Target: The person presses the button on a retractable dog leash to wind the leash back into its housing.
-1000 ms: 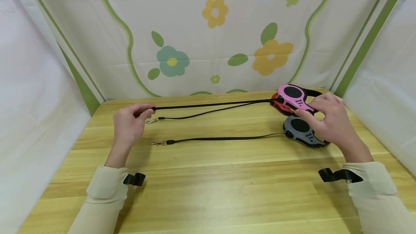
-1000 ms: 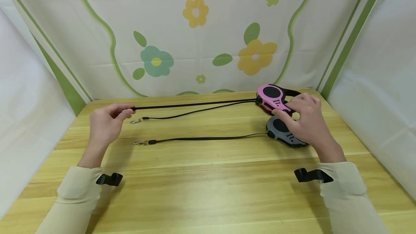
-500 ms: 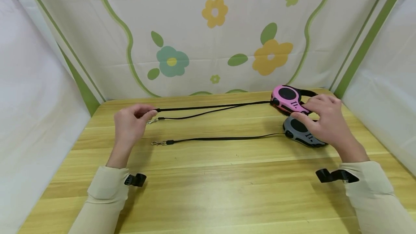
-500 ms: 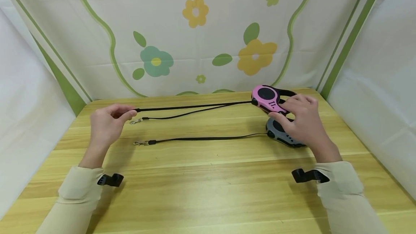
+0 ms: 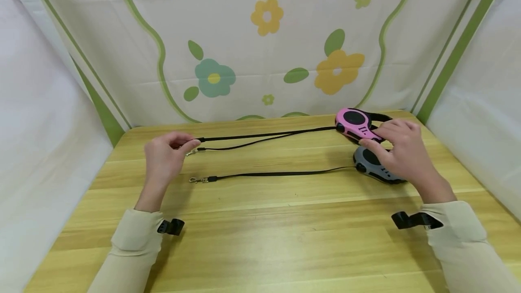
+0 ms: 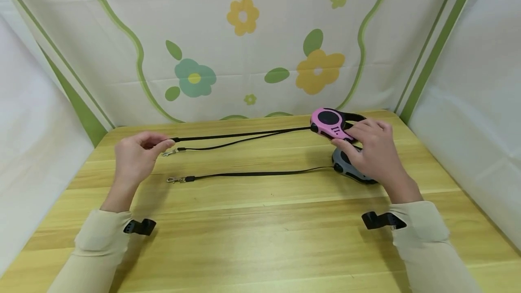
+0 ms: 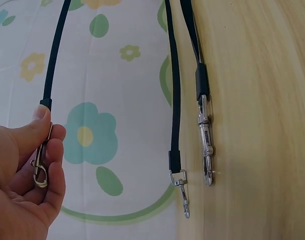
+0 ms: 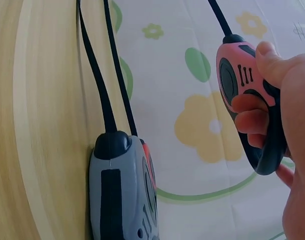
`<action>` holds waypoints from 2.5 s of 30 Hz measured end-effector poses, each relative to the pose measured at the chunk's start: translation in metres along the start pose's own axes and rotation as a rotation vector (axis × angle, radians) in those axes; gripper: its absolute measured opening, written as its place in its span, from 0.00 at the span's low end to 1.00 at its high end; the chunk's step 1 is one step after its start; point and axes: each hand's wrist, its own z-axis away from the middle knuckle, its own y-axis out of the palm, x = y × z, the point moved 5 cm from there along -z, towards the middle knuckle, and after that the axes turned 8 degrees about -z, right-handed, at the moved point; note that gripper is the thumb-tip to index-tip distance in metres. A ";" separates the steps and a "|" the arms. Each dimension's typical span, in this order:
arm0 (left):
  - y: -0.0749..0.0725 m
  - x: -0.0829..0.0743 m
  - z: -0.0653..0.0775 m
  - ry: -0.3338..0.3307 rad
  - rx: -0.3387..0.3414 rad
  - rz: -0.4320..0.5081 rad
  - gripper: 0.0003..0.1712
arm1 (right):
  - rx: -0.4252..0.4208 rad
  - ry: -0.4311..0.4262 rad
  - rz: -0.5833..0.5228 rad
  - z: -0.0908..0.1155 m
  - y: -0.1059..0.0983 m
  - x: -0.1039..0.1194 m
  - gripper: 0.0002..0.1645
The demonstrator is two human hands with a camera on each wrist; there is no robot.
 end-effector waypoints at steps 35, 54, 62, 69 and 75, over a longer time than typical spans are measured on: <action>0.008 -0.016 0.006 0.105 0.004 -0.001 0.09 | -0.026 -0.097 -0.024 -0.005 0.015 0.018 0.51; 0.013 -0.031 0.012 0.165 -0.002 0.044 0.07 | -0.015 -0.143 -0.107 -0.005 0.023 0.021 0.43; 0.010 -0.033 0.013 0.178 -0.031 0.028 0.07 | 0.022 -0.073 -0.075 -0.004 0.022 0.020 0.38; 0.012 -0.034 0.014 0.185 -0.025 0.036 0.06 | 0.006 -0.117 -0.091 -0.005 0.024 0.022 0.46; 0.013 -0.035 0.014 0.181 -0.015 0.045 0.07 | -0.023 -0.155 -0.105 -0.006 0.024 0.025 0.45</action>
